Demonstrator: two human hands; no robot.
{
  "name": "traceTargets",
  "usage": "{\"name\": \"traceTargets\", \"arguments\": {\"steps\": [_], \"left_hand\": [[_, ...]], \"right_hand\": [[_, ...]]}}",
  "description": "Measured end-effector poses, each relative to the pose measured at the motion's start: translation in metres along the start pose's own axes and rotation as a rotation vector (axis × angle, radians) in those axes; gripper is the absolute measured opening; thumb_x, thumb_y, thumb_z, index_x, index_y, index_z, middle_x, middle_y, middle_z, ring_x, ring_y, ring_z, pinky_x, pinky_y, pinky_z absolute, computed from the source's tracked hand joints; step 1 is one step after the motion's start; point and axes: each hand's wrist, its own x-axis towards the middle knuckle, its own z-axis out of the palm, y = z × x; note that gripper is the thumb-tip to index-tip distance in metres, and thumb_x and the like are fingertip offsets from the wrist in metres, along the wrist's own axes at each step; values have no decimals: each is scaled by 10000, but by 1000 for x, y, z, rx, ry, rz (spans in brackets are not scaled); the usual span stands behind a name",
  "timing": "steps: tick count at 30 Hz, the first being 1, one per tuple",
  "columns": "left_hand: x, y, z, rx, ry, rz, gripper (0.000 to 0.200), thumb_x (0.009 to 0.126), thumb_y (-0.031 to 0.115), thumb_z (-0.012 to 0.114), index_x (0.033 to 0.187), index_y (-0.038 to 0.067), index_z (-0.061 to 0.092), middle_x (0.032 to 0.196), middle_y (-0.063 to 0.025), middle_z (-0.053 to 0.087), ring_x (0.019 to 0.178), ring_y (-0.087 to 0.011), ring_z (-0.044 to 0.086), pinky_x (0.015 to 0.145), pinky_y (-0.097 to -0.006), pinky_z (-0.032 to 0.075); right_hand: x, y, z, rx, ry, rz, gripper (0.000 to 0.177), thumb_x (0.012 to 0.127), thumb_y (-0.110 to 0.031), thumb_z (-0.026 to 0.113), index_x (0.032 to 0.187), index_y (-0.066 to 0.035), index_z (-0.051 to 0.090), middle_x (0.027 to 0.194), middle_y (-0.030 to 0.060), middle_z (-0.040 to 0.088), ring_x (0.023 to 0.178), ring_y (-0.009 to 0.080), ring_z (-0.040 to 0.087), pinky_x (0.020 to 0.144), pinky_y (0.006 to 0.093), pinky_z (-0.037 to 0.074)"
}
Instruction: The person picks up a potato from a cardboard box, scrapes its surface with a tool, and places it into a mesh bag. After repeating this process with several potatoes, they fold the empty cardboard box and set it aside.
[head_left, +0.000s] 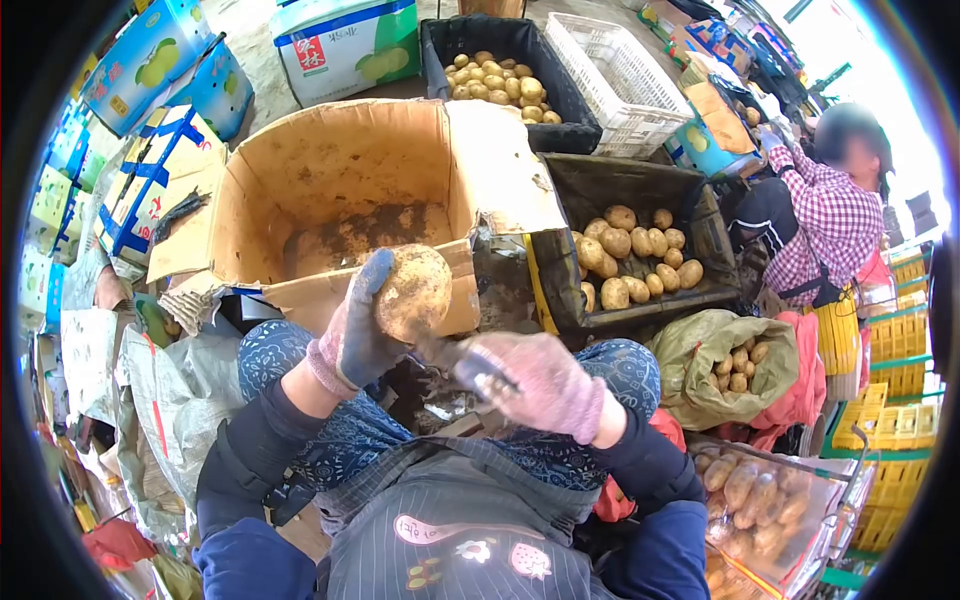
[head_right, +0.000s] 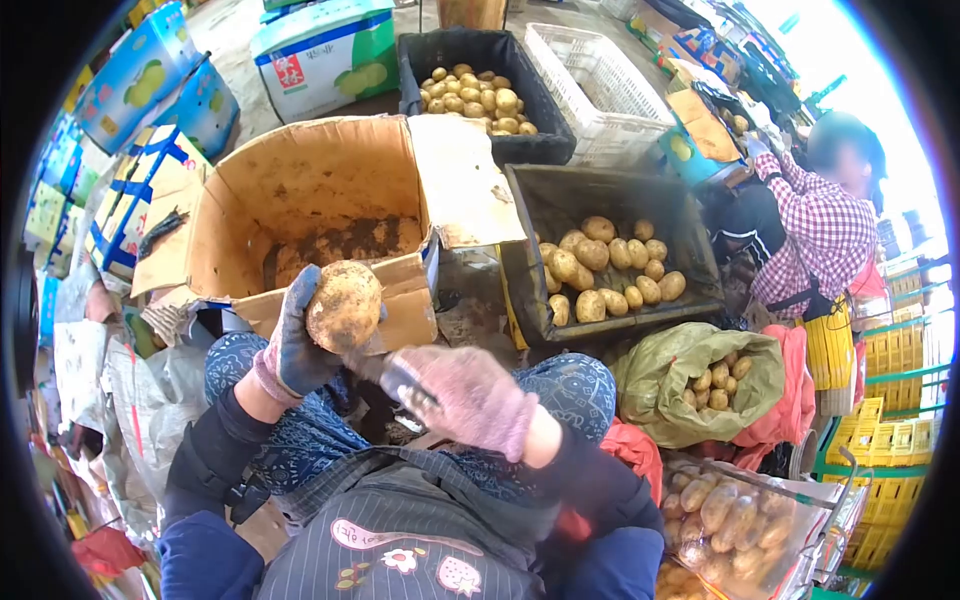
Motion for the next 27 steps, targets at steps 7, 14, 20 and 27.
{"name": "traceTargets", "arguments": {"steps": [7,14,20,27], "left_hand": [[4,0,0,3,31,-87,612,930,596,465,1227,71,564,1064,-184,656,860,-253,683,575,-275,556],[6,2,7,-121,-12,-154,624,908,616,490,1211,77,574,1003,-185,667,798,-242,685,476,-240,523],[8,-7,20,102,250,-50,604,918,595,493,1217,75,567,1020,-177,670,806,-220,690,484,-231,533],[7,2,7,-260,-55,-243,652,916,600,481,1262,51,536,1084,-253,631,830,-297,691,498,-284,555]], "right_hand": [[-1,8,15,-170,-166,4,192,878,-180,580,1027,-59,587,870,138,618,761,345,630,636,413,513],[-6,-3,-10,126,68,166,189,938,-227,569,1035,-66,587,834,171,627,777,374,622,655,421,493],[-3,2,4,-147,-161,9,182,913,-217,562,1004,-60,551,811,152,610,774,353,638,665,436,510],[-10,2,-10,212,73,24,215,932,-237,589,1008,-37,614,827,169,633,760,356,636,646,405,496]]}}
